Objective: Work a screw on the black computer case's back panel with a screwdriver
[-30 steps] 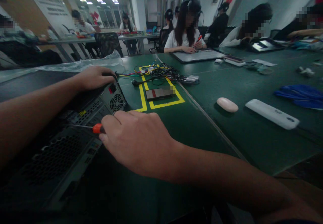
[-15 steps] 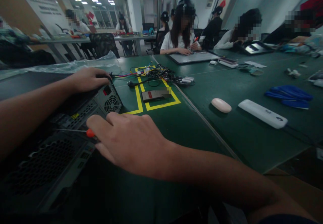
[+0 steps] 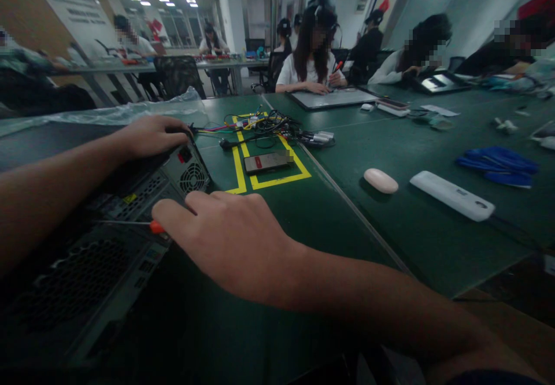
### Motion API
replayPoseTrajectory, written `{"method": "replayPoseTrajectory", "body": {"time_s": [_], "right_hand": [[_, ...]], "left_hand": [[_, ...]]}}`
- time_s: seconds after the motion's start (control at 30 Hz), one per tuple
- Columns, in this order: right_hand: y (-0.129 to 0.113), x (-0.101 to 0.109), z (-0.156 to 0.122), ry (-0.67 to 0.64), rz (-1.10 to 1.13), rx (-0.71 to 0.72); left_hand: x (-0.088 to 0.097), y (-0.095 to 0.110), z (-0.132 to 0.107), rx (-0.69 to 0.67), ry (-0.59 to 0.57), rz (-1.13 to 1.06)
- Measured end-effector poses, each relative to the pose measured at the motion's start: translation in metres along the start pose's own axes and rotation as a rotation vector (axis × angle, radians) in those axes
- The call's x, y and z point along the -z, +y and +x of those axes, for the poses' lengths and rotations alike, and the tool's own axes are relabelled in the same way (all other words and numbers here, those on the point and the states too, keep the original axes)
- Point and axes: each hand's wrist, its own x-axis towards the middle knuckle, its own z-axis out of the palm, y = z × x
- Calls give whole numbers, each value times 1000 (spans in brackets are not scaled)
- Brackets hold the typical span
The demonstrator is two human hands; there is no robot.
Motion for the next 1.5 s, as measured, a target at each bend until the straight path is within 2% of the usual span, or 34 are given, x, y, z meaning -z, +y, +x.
{"method": "replayPoseTrajectory", "body": {"time_s": [0.23, 0.47, 0.6, 0.87, 1.5], "right_hand": [[-3, -1, -1, 71, -5, 2], [-6, -3, 2, -10, 75, 13], [-6, -4, 2, -63, 111, -41], [-4, -2, -4, 3, 2, 19], [-5, -1, -4, 32, 0, 23]], "left_hand": [[1, 2, -2, -3, 0, 24], [0, 2, -1, 6, 3, 4], [-1, 1, -1, 5, 17, 5], [1, 4, -1, -2, 7, 8], [1, -1, 0, 9, 4, 7]]}}
